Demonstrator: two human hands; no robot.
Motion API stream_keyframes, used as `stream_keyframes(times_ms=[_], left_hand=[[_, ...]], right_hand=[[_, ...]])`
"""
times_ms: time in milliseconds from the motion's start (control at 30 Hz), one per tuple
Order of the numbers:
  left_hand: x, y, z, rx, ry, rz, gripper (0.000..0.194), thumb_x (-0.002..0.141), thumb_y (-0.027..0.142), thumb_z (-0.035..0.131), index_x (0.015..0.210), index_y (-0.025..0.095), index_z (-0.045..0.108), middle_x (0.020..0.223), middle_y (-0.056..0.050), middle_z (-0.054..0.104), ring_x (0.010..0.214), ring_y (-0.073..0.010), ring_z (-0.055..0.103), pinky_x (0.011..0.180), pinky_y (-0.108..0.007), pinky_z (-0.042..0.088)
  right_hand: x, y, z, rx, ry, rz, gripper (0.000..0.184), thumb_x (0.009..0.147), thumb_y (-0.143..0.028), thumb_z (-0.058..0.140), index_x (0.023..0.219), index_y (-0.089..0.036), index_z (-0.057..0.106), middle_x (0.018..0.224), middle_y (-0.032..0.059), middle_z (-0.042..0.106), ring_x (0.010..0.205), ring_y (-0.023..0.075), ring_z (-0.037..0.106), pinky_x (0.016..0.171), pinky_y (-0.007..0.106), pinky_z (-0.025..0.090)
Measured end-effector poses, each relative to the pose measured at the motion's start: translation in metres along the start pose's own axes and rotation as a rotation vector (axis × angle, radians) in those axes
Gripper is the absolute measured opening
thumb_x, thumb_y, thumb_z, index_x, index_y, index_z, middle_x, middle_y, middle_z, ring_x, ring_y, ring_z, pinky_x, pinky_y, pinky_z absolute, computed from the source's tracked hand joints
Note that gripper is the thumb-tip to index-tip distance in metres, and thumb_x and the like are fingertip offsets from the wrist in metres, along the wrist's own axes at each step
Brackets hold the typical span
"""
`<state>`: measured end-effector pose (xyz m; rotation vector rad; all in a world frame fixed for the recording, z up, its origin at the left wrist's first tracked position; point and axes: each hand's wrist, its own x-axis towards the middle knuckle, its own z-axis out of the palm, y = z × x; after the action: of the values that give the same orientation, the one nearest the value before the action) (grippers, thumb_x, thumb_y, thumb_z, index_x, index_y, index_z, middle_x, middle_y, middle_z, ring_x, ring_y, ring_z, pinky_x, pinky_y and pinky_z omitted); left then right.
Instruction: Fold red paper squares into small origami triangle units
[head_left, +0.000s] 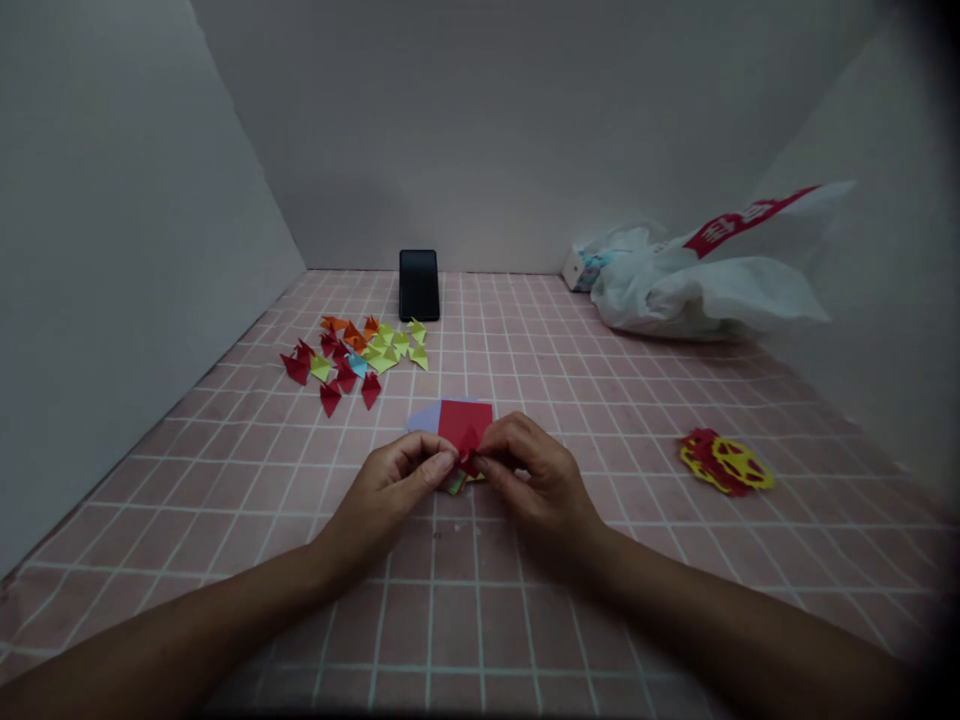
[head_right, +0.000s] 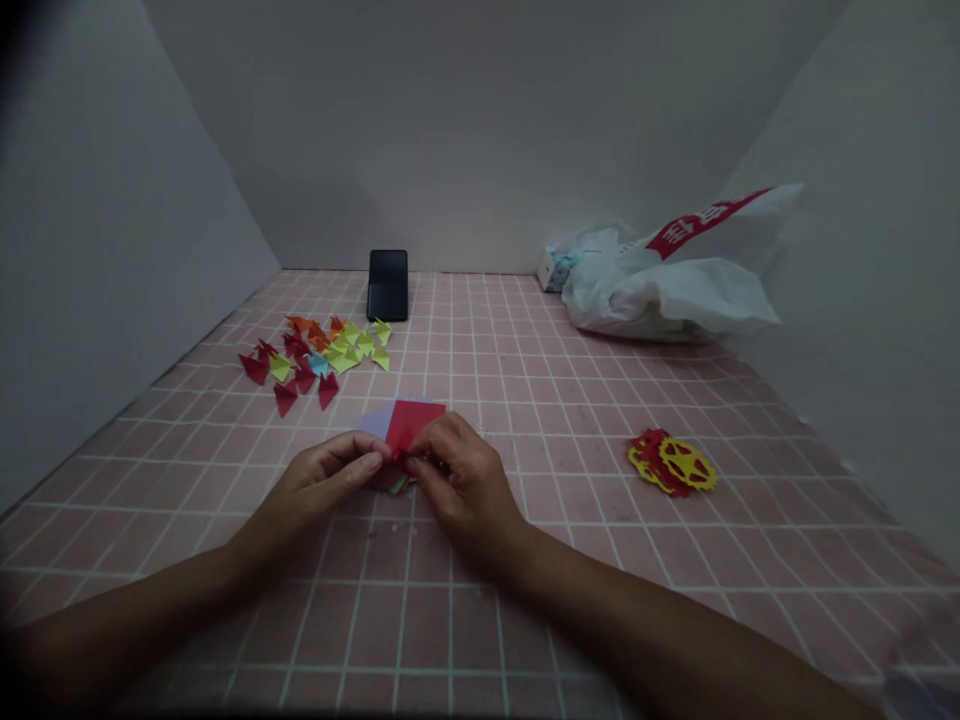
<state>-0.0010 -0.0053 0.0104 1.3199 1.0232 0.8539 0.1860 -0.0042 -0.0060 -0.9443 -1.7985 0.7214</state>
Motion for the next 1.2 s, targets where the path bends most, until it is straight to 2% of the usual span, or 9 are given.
stream_keyframes(times_ms=[333,567,833,1000,1067,1200], left_hand=[[0.0022,-0.0085,-0.0004,-0.192,0.015,-0.077,0.016,0.086,0.033,0.065,0.086,0.016,0.066,0.079,0.001,0.061,0.075,-0.0123,0.055,0.075,-0.026,0.043],[0.0033,-0.0037,0.0000,-0.111,0.013,-0.140,0.020,0.079,0.035,0.070,0.076,0.017,0.062,0.070,0.002,0.057,0.064,-0.0112,0.050,0.064,-0.026,0.040],[0.0034,-0.0023,-0.0004,-0.071,0.030,-0.111,0.018,0.078,0.034,0.069,0.076,0.017,0.062,0.071,0.001,0.058,0.064,-0.0119,0.050,0.062,-0.026,0.042],[0.0025,-0.0047,-0.0015,-0.112,0.016,-0.061,0.014,0.084,0.031,0.065,0.085,0.018,0.061,0.075,0.001,0.057,0.068,-0.0111,0.052,0.067,-0.025,0.045],[0.0018,-0.0058,-0.0007,-0.133,0.028,-0.026,0.014,0.084,0.029,0.065,0.092,0.019,0.060,0.081,0.001,0.058,0.073,-0.0118,0.055,0.070,-0.026,0.047],[0.0013,-0.0080,0.0028,-0.101,0.053,0.040,0.028,0.076,0.023,0.072,0.100,0.020,0.058,0.095,-0.002,0.060,0.089,-0.0159,0.060,0.081,-0.030,0.052]], right_hand=[[0.0008,0.0019,-0.0003,-0.073,-0.034,-0.062,0.018,0.089,-0.004,0.057,0.085,-0.022,0.059,0.089,0.0034,0.060,0.086,0.0182,0.057,0.075,0.032,0.046],[-0.0026,0.0026,0.0007,-0.110,-0.052,-0.089,0.017,0.089,-0.005,0.056,0.087,-0.022,0.058,0.089,0.0041,0.058,0.085,0.0181,0.057,0.074,0.032,0.047],[-0.0014,0.0006,0.0011,-0.106,-0.065,-0.066,0.016,0.089,-0.007,0.059,0.084,-0.022,0.058,0.085,0.0024,0.059,0.082,0.0175,0.057,0.071,0.031,0.045],[-0.0007,-0.0005,0.0011,-0.078,-0.045,-0.020,0.016,0.088,-0.006,0.059,0.081,-0.021,0.057,0.079,0.0006,0.059,0.075,0.0152,0.056,0.067,0.029,0.043],[-0.0012,-0.0010,0.0007,-0.068,-0.026,0.002,0.016,0.088,-0.007,0.060,0.080,-0.020,0.057,0.079,0.0003,0.059,0.073,0.0147,0.055,0.066,0.028,0.042],[-0.0021,-0.0012,0.0006,-0.058,0.004,0.024,0.015,0.088,-0.008,0.059,0.081,-0.021,0.057,0.078,0.0005,0.060,0.072,0.0151,0.056,0.065,0.029,0.043]])
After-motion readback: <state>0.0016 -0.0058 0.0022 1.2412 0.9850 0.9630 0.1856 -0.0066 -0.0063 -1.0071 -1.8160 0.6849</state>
